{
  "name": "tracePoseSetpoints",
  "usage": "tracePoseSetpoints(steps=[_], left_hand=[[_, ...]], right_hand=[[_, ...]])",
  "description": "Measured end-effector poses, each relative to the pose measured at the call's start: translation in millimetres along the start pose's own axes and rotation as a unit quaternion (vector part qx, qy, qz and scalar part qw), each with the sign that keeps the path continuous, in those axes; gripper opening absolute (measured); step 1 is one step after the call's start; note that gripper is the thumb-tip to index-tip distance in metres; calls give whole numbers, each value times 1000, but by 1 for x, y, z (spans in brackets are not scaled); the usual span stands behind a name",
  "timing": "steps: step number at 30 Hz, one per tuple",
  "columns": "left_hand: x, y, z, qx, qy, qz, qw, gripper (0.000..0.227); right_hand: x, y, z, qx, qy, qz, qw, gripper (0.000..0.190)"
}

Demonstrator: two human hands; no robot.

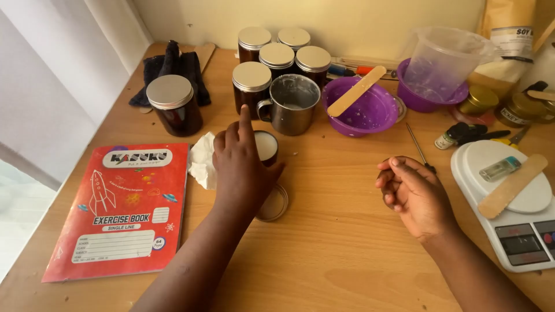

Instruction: Stirring and mixing a thick white substance, likely wax or a cosmetic base, in a metal cup and a bowl using a wooden stick.

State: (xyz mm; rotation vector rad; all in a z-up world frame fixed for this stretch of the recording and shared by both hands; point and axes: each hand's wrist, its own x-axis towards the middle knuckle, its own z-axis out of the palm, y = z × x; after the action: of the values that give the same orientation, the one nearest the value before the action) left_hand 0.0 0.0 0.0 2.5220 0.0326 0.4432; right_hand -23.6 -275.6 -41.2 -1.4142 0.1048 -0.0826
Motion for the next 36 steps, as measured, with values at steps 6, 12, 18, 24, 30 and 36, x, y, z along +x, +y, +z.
tracePoseSetpoints(steps=[6,12,18,24,30,36], left_hand=[[2,-23,16,-119,56,45,990,91],[-28,11,4,-235,61,159,957,96],[-60,28,12,-260,-149,275,914,96],[-58,21,23,-227,-178,253,924,102],[-53,14,21,-235,-183,213,930,109],[-55,14,14,-302,-208,194,910,106]], right_hand=[[-5,-1,8,-34,-5,7,999,20],[-7,-6,7,-43,9,45,998,22],[16,-53,37,-150,-68,-85,983,17],[81,-68,62,-464,-84,-336,815,40],[104,-31,80,-716,-90,-321,613,60],[90,-30,79,-658,-106,-276,692,36]])
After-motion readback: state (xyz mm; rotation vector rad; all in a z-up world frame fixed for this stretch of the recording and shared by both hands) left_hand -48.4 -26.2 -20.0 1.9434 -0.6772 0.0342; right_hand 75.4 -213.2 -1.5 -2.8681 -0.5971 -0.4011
